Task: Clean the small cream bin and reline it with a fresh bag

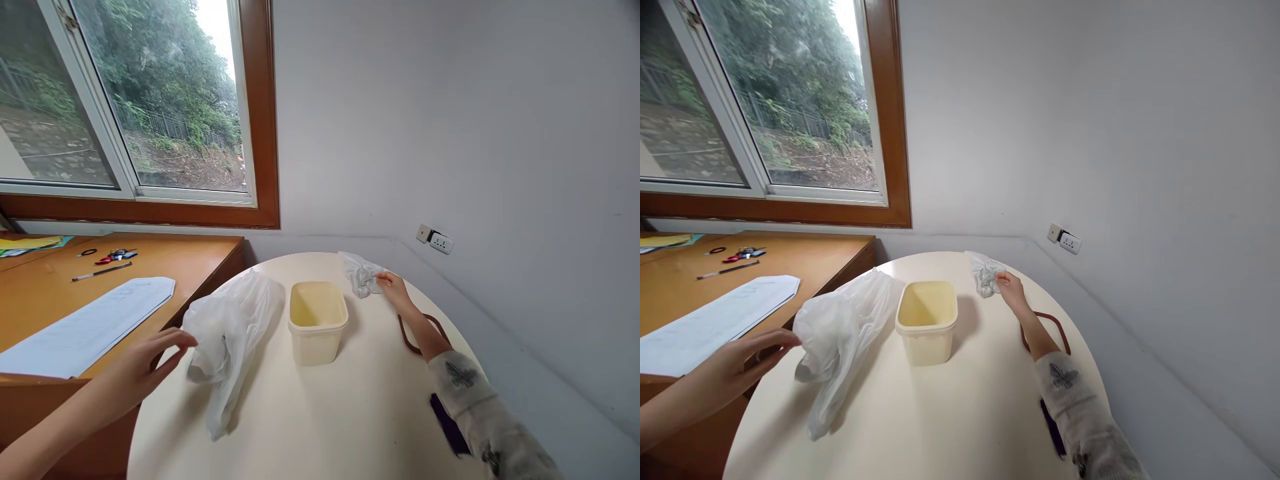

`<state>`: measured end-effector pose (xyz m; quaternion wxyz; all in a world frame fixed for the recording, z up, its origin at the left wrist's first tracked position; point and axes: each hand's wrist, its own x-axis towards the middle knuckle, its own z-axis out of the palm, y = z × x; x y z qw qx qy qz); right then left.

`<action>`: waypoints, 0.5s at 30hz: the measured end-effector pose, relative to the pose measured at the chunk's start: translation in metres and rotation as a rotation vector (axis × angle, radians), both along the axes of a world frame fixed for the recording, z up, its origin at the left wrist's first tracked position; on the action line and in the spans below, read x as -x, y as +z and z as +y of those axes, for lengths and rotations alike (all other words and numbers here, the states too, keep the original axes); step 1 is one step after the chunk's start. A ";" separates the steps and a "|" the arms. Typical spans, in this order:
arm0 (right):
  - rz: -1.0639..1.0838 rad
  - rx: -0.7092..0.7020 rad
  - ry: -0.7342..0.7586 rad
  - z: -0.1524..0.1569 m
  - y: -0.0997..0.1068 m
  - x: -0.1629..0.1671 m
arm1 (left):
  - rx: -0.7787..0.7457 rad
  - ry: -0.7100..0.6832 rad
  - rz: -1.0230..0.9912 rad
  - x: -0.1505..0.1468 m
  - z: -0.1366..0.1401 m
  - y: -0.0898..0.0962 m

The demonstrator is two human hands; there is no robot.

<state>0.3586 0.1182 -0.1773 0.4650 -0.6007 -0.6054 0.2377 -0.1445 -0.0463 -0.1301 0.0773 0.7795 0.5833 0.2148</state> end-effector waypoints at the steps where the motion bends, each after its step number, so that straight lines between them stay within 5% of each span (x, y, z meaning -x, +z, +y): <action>1: -0.032 0.007 -0.036 0.010 0.000 -0.002 | -0.057 0.048 -0.040 -0.007 0.000 0.005; 9: -0.316 0.196 -0.178 0.069 -0.012 0.006 | -0.315 -0.036 -0.117 -0.092 -0.003 -0.001; 15: -0.412 0.320 -0.160 0.082 -0.033 0.009 | -0.293 -0.187 -0.055 -0.142 0.003 -0.008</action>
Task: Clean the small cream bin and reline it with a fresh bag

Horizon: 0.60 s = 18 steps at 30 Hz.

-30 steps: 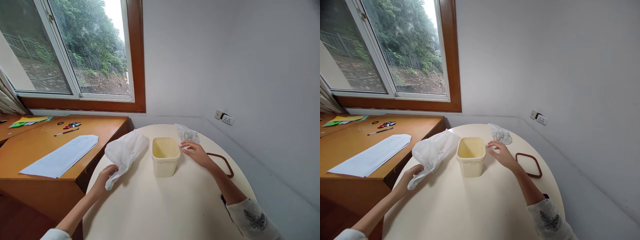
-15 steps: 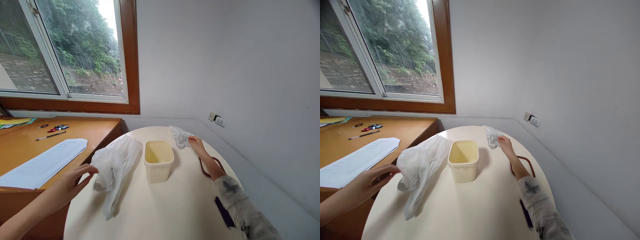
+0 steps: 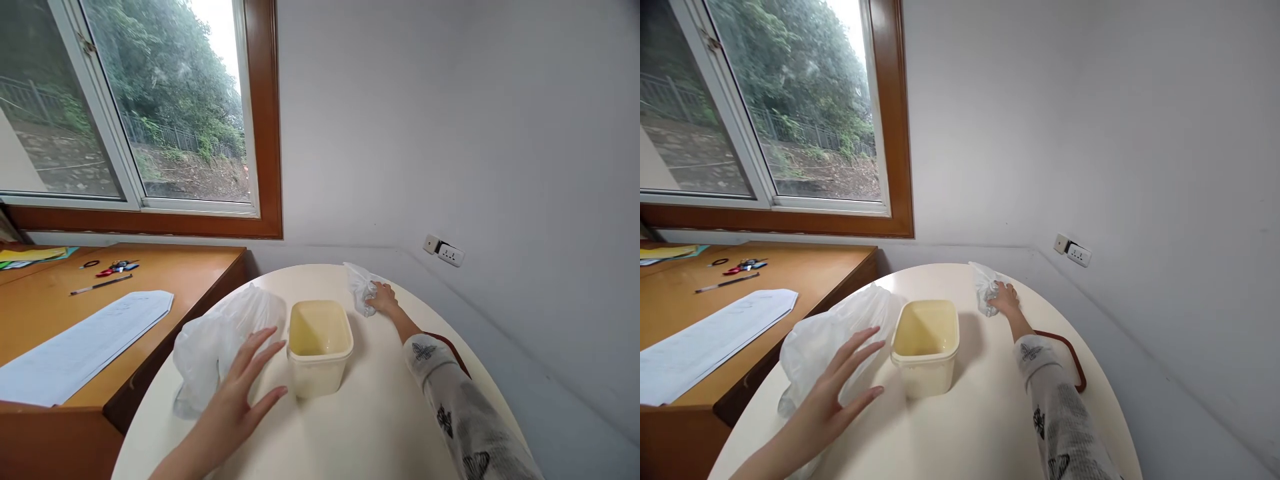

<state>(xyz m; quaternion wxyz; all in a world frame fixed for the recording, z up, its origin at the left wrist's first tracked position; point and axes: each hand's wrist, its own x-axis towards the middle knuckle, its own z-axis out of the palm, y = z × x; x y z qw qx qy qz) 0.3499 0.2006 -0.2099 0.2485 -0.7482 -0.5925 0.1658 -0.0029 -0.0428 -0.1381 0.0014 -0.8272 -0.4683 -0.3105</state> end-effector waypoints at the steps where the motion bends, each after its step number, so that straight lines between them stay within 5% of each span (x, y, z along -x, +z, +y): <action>1: -0.007 -0.006 -0.001 -0.001 -0.002 0.000 | -0.008 -0.028 0.010 -0.006 0.003 -0.001; 8: 0.044 -0.127 0.023 -0.012 -0.004 -0.004 | -0.042 -0.131 0.035 -0.029 0.028 -0.013; 18: 0.311 -0.347 0.136 -0.047 0.024 -0.022 | -0.038 -0.174 0.008 -0.028 0.036 -0.006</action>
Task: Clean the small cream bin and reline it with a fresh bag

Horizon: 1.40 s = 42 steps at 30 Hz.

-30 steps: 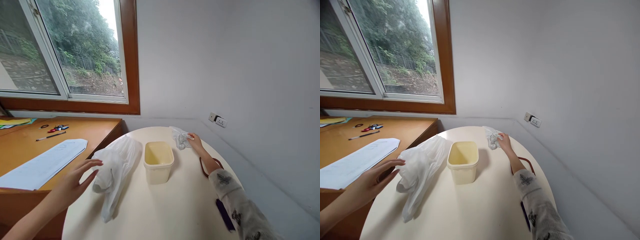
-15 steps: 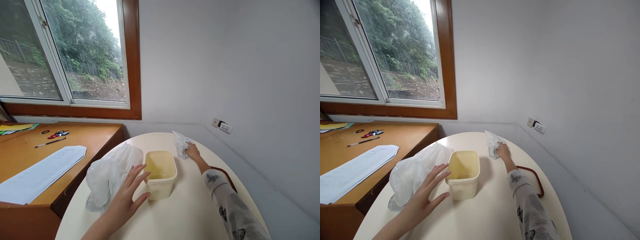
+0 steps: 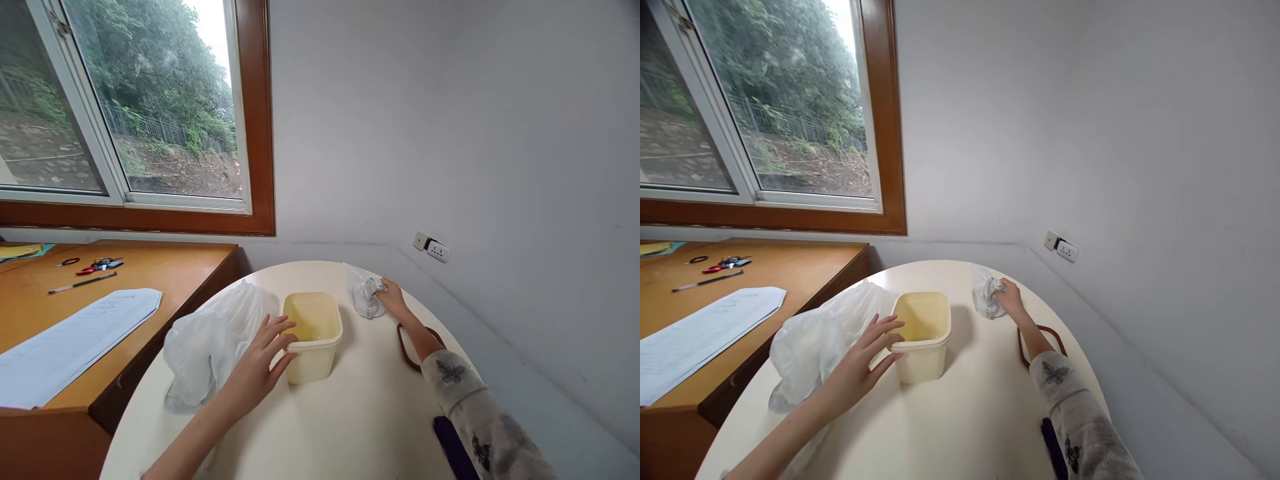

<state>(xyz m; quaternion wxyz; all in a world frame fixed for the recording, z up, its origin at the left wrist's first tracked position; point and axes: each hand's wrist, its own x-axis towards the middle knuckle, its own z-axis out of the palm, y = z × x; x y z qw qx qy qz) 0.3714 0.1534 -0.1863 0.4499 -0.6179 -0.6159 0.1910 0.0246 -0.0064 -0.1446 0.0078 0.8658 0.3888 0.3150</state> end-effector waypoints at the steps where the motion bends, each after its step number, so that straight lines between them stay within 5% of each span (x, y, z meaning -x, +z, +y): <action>1: 0.030 -0.007 0.027 -0.006 0.004 -0.001 | 0.001 -0.008 -0.006 0.000 -0.001 0.000; 8: 0.241 0.004 0.233 -0.060 0.025 -0.004 | 0.035 -0.044 0.006 0.003 -0.011 0.014; 15: 0.374 0.033 0.271 -0.134 0.018 -0.002 | 0.066 -0.100 -0.224 -0.017 -0.057 0.022; 20: 0.245 0.015 0.401 -0.192 0.009 0.014 | 0.445 -0.184 -0.250 -0.059 -0.085 0.002; 27: -0.094 0.020 0.554 -0.253 0.006 0.046 | 0.643 -0.109 -0.346 -0.103 -0.069 -0.044; 31: -0.269 0.180 0.651 -0.266 0.021 0.047 | 0.707 -0.092 -0.422 -0.111 -0.058 -0.050; 34: -0.200 0.271 0.632 -0.261 0.031 0.042 | 0.749 -0.124 -0.457 -0.111 -0.057 -0.050; 38: -0.165 0.200 0.447 -0.243 0.031 0.042 | 0.811 -0.205 -0.480 -0.107 -0.061 -0.049; 42: -0.300 0.135 0.467 -0.234 0.022 0.049 | 0.910 -0.262 -0.556 -0.105 -0.061 -0.048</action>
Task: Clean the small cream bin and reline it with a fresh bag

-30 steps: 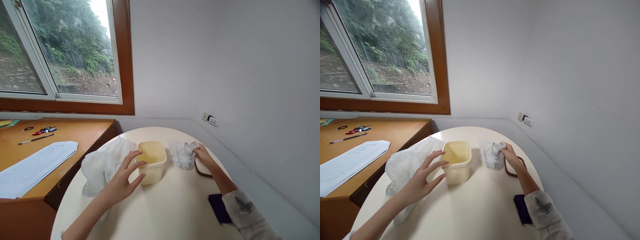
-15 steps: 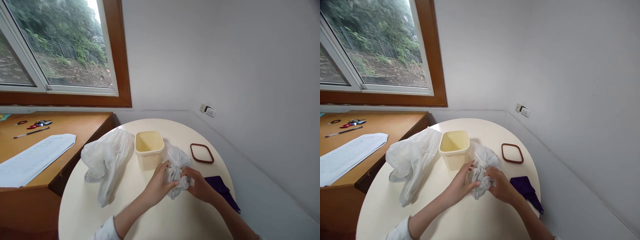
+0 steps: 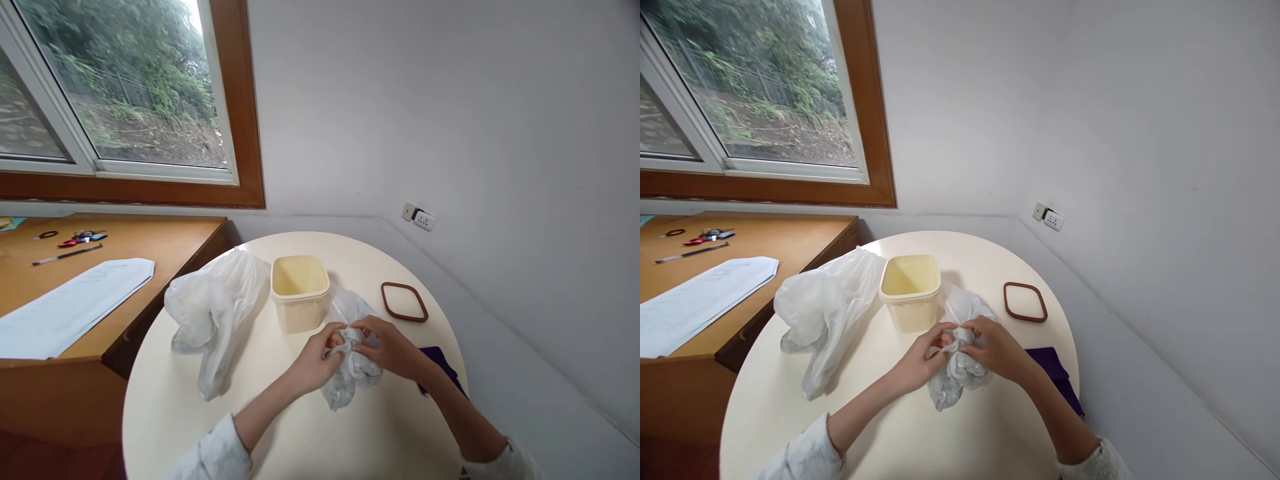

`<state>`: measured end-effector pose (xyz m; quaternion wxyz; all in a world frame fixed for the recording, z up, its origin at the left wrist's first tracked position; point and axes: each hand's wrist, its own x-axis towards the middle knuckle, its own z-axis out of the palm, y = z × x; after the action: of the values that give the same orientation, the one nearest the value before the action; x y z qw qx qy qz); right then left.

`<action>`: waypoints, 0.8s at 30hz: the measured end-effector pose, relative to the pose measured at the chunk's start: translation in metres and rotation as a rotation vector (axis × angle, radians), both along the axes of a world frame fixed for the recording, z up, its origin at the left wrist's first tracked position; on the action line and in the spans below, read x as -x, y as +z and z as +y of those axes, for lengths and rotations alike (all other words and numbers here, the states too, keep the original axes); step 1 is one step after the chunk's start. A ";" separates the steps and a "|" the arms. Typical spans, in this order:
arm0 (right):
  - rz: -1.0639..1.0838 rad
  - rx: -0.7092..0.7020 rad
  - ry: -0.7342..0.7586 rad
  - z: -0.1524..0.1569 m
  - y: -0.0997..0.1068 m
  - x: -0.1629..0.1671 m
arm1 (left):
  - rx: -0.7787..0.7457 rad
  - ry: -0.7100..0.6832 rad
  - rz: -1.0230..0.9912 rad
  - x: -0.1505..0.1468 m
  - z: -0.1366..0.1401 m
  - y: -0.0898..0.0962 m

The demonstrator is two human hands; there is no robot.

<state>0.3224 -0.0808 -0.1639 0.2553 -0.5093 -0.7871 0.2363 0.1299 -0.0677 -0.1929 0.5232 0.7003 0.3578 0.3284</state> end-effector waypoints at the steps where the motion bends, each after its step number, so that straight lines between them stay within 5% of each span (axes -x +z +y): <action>1: -0.017 -0.014 0.014 0.000 -0.002 0.002 | 0.043 0.001 -0.025 0.000 0.001 -0.001; 5: -0.037 -0.054 0.013 -0.002 -0.006 0.007 | 0.124 0.038 -0.021 -0.005 0.010 -0.008; 17: -0.002 -0.226 -0.029 -0.006 0.001 0.000 | -0.091 0.036 0.026 -0.012 0.017 0.004; 24: 0.047 -0.250 -0.090 -0.010 -0.005 -0.009 | 0.109 0.089 -0.187 -0.017 0.012 0.004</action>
<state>0.3313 -0.0904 -0.1688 0.3454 -0.5027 -0.7806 0.1368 0.1465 -0.0557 -0.1888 0.5765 0.6205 0.3557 0.3950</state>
